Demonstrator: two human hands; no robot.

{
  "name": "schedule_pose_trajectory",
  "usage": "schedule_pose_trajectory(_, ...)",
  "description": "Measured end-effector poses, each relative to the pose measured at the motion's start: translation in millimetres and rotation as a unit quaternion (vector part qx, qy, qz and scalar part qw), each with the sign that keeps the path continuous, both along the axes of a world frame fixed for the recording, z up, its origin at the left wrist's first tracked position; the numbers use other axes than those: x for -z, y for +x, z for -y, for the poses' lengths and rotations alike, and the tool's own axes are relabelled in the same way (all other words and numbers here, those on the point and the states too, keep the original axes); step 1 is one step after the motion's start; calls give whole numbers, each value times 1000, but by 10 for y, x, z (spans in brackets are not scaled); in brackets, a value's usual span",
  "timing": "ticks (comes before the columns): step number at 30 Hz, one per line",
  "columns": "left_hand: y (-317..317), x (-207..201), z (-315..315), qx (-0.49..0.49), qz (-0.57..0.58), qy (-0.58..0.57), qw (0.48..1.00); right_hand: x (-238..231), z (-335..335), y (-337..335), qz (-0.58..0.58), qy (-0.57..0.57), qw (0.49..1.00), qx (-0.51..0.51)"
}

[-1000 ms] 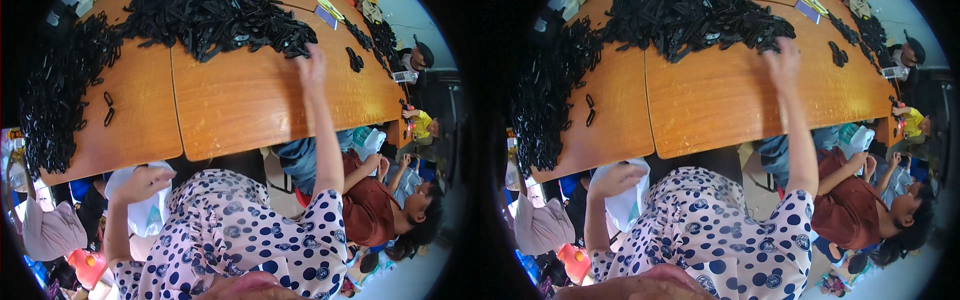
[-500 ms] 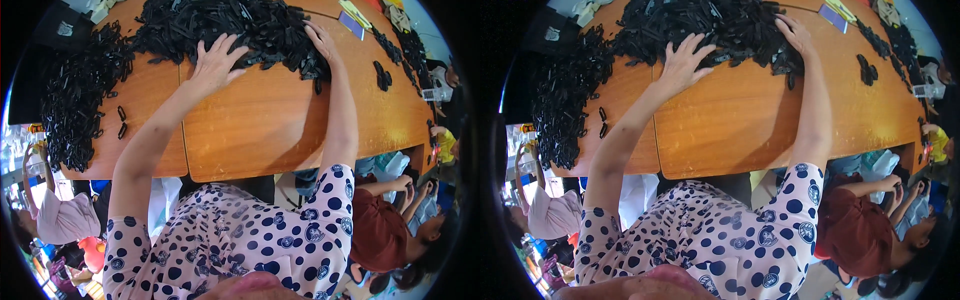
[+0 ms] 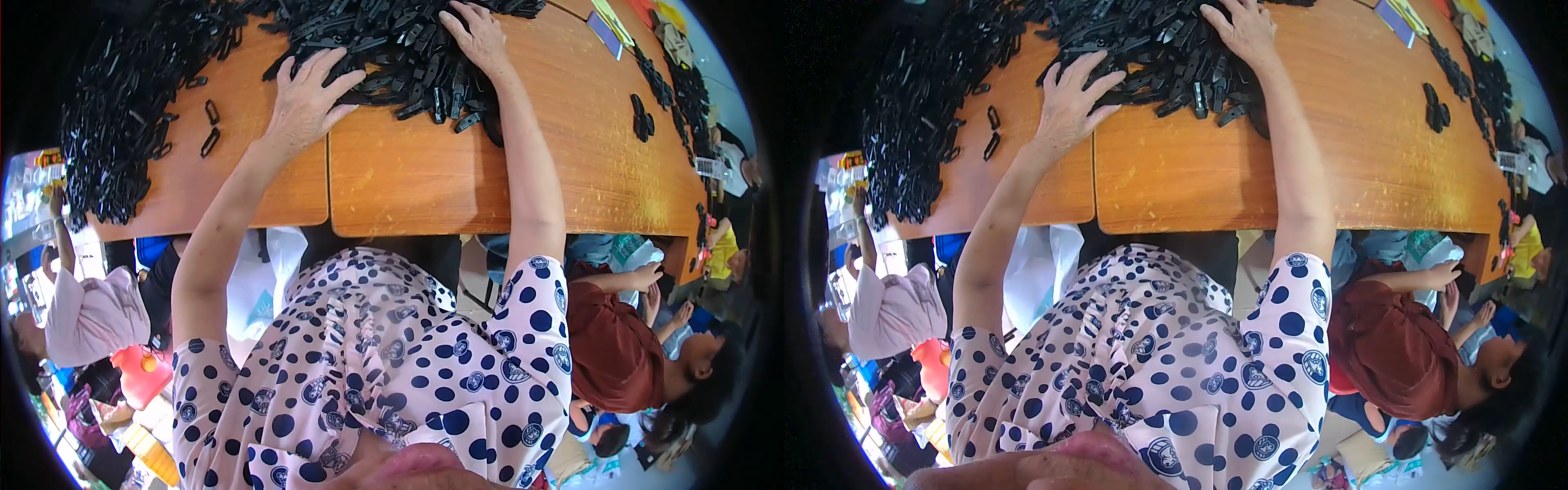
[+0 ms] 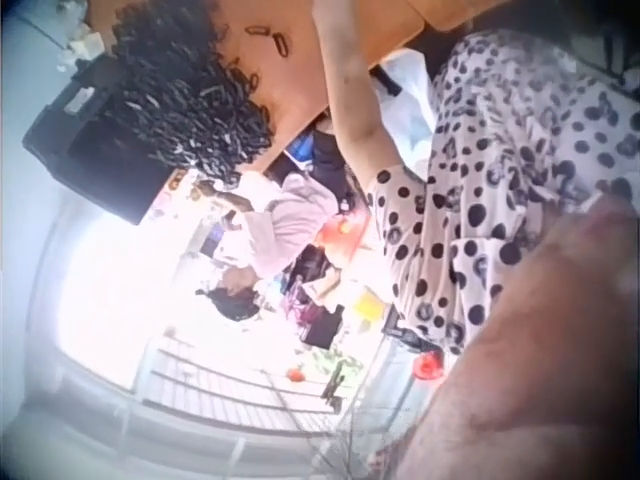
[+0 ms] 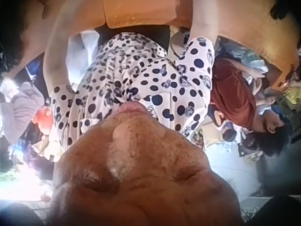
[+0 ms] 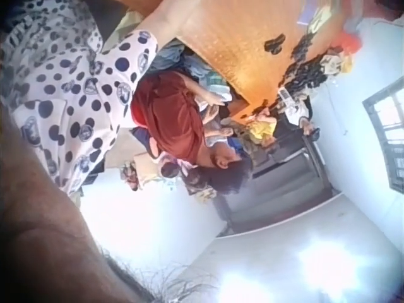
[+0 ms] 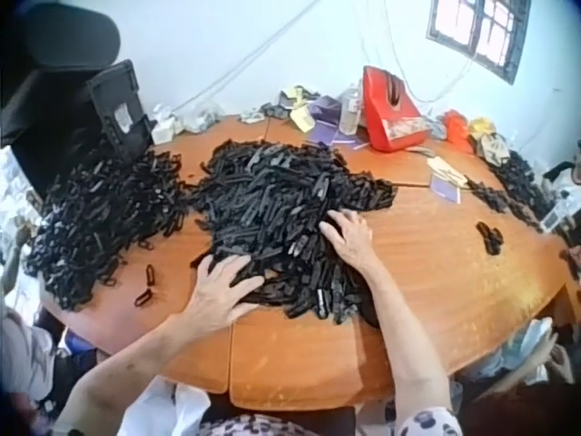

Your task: The person sorts and assembles small black plastic components by hand at a workstation.

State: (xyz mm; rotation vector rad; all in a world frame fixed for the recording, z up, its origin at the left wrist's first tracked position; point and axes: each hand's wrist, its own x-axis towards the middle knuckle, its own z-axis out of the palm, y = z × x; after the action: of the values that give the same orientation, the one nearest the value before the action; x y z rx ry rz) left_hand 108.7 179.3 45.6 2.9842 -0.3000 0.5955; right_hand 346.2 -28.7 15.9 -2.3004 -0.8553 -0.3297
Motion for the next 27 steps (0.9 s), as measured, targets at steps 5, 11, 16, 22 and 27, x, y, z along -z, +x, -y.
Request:
schedule_pose_trajectory(5,-552,15,-144,-75,-1,-45,996,-330,166,-377,179,-39,982,-34)
schedule_pose_trajectory(11,-1052,202,-255,-173,53,-135,974,-613,689,-1383,28,-134,976,-169)
schedule_pose_trajectory(16,-823,219,-152,-139,77,-125,979,-455,710,-1646,159,-255,943,-141)
schedule_pose_trajectory(22,-754,221,-116,-165,8,-124,978,-369,633,-1654,144,-226,950,-161)
schedule_pose_trajectory(27,-590,99,-109,-199,-41,-137,969,-216,503,-1707,-376,196,898,-117)
